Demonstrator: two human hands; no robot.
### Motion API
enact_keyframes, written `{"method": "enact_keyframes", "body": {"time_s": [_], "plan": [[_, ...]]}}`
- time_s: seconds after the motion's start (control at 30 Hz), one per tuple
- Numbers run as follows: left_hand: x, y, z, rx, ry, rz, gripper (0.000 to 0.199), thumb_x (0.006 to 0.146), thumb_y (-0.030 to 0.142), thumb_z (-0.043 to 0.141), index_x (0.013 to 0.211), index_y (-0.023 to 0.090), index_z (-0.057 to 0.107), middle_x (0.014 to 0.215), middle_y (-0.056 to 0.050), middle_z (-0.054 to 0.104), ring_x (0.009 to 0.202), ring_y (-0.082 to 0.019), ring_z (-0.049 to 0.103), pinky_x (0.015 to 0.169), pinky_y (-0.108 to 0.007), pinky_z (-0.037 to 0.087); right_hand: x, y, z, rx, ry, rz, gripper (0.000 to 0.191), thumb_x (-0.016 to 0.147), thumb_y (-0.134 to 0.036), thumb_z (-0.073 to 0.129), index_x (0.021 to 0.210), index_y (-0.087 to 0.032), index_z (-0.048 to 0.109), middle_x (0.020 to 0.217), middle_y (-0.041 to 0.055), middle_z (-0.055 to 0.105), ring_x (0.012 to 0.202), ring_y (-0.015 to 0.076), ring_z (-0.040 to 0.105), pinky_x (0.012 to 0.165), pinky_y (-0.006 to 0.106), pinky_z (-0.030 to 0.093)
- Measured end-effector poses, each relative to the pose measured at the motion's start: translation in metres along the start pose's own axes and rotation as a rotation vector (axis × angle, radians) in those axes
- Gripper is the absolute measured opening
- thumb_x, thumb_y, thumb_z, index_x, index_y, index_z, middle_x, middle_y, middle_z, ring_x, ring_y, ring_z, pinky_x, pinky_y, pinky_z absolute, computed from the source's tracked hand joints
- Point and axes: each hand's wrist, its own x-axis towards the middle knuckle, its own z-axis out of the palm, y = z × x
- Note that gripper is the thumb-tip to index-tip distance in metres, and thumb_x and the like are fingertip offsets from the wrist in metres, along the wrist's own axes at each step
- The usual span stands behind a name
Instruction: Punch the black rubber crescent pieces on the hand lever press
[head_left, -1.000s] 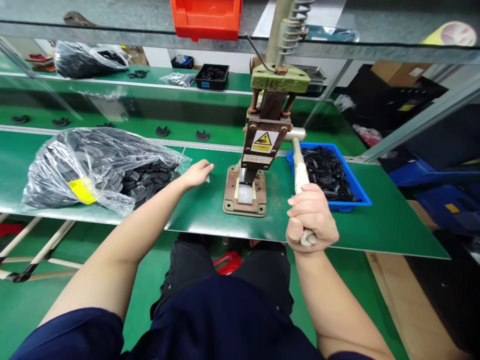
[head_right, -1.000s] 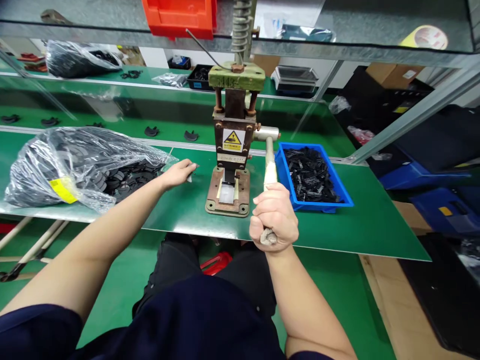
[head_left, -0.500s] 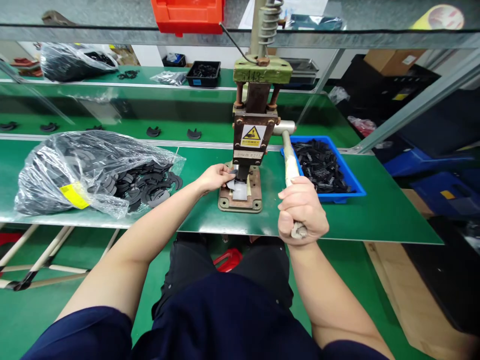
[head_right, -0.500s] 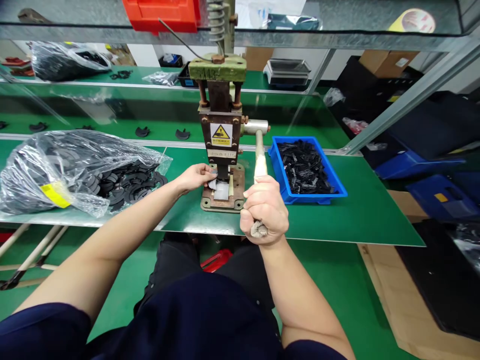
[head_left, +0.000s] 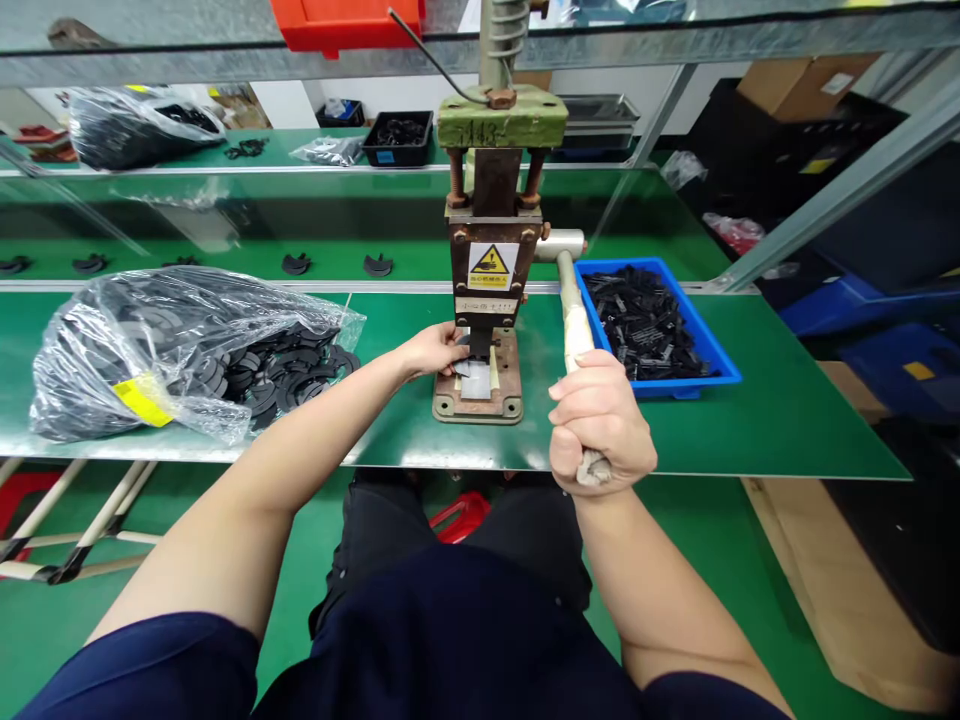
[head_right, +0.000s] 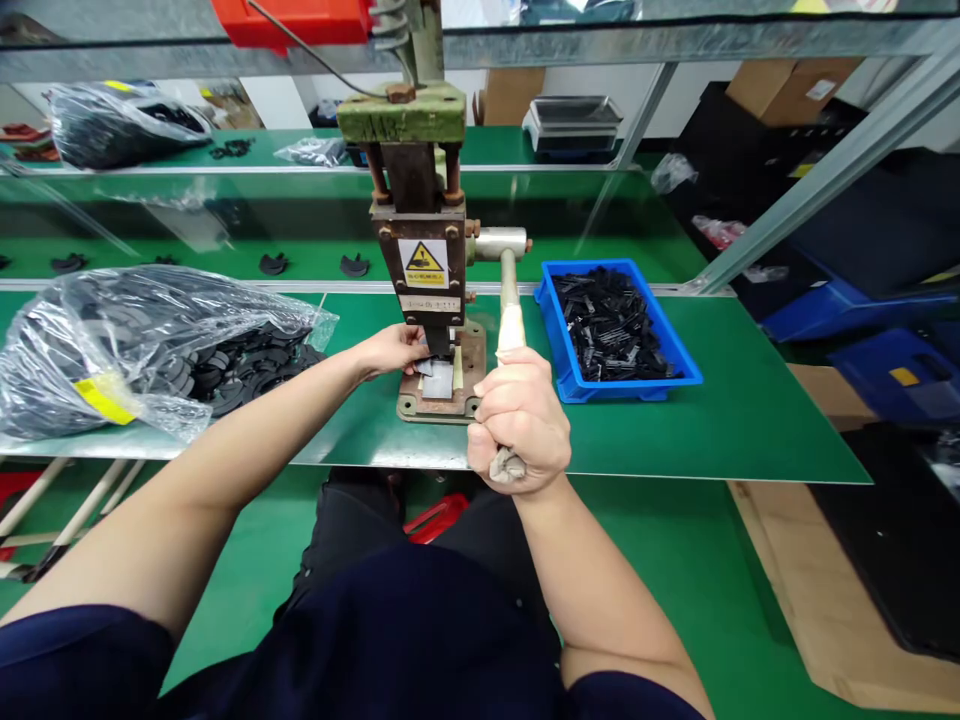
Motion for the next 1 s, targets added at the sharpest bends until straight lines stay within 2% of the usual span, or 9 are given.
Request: {"method": "enact_keyframes", "body": {"time_s": [0.23,0.4,0.5,0.57,0.67,0.73,0.87,0.93,1.0], "plan": [[0.0,0.002,0.008,0.033,0.044,-0.114,0.029,0.094,0.026,0.08,0.091,0.021,0.053,0.05,0.006,0.057,0.042,-0.011,0.059,0.042,-0.017,0.039,-0.003,0.0,-0.001,-0.002,0.01,0.023,0.026,0.091,-0.029,0.066,0.069,-0.022,0.056,0.069,-0.0059,0.066,0.076,0.014,0.072,0.096,0.051,0.06],[-0.007,-0.001,0.016,-0.021,0.109,-0.108,0.032,0.094,0.032,0.081,0.093,0.021,0.051,0.056,0.004,0.062,0.044,-0.012,0.06,0.046,-0.02,0.043,-0.002,0.003,-0.003,-0.022,-0.013,-0.005,0.025,0.091,-0.028,0.066,0.069,-0.022,0.055,0.069,-0.0065,0.066,0.076,0.0133,0.072,0.094,0.049,0.061],[-0.028,-0.008,0.02,-0.113,0.138,-0.016,0.029,0.097,0.04,0.075,0.099,0.02,0.054,0.063,0.003,0.063,0.049,-0.012,0.061,0.05,-0.022,0.046,-0.001,0.006,-0.005,-0.046,-0.035,-0.037,0.027,0.091,-0.03,0.067,0.068,-0.022,0.054,0.07,-0.0064,0.066,0.076,0.0135,0.073,0.094,0.049,0.062],[-0.048,-0.016,0.016,-0.133,0.056,0.124,0.029,0.099,0.045,0.071,0.103,0.019,0.06,0.071,0.0,0.067,0.06,-0.014,0.066,0.057,-0.024,0.05,-0.001,0.008,-0.005,-0.052,-0.026,-0.054,0.029,0.091,-0.031,0.067,0.067,-0.022,0.054,0.068,-0.006,0.066,0.075,0.0139,0.073,0.093,0.049,0.062],[-0.086,-0.034,-0.011,0.094,0.008,0.325,0.029,0.099,0.046,0.067,0.108,0.018,0.069,0.092,-0.006,0.074,0.084,-0.018,0.072,0.076,-0.029,0.057,-0.001,0.012,-0.004,-0.058,-0.006,-0.069,0.032,0.09,-0.033,0.068,0.065,-0.022,0.052,0.065,-0.0063,0.065,0.073,0.0142,0.073,0.091,0.049,0.063],[-0.112,-0.051,-0.045,0.368,0.138,0.344,0.028,0.099,0.044,0.066,0.11,0.02,0.073,0.106,-0.007,0.075,0.097,-0.02,0.071,0.091,-0.034,0.057,-0.001,0.014,-0.004,-0.061,-0.003,-0.076,0.034,0.089,-0.033,0.069,0.063,-0.022,0.05,0.063,-0.0066,0.065,0.071,0.0147,0.073,0.088,0.049,0.063],[-0.155,-0.09,-0.12,0.899,0.472,0.141,0.037,0.095,0.046,0.069,0.12,0.019,0.073,0.12,-0.013,0.071,0.117,-0.031,0.067,0.107,-0.044,0.052,-0.002,0.017,-0.003,-0.034,0.007,-0.076,0.036,0.089,-0.035,0.07,0.061,-0.022,0.05,0.062,-0.0061,0.066,0.07,0.0152,0.074,0.088,0.05,0.063],[-0.17,-0.107,-0.145,1.04,0.531,0.019,0.047,0.091,0.053,0.072,0.124,0.018,0.072,0.123,-0.016,0.069,0.121,-0.036,0.064,0.109,-0.047,0.051,-0.002,0.018,-0.002,-0.026,0.012,-0.081,0.037,0.089,-0.035,0.07,0.062,-0.022,0.05,0.062,-0.006,0.065,0.071,0.0154,0.074,0.088,0.05,0.063],[-0.179,-0.12,-0.157,1.125,0.525,-0.08,0.053,0.089,0.06,0.072,0.121,0.018,0.073,0.123,-0.018,0.067,0.12,-0.039,0.064,0.106,-0.049,0.051,-0.003,0.019,-0.001,-0.038,0.018,-0.09,0.037,0.09,-0.036,0.069,0.063,-0.022,0.049,0.061,-0.006,0.064,0.071,0.0157,0.074,0.088,0.05,0.063]]}}
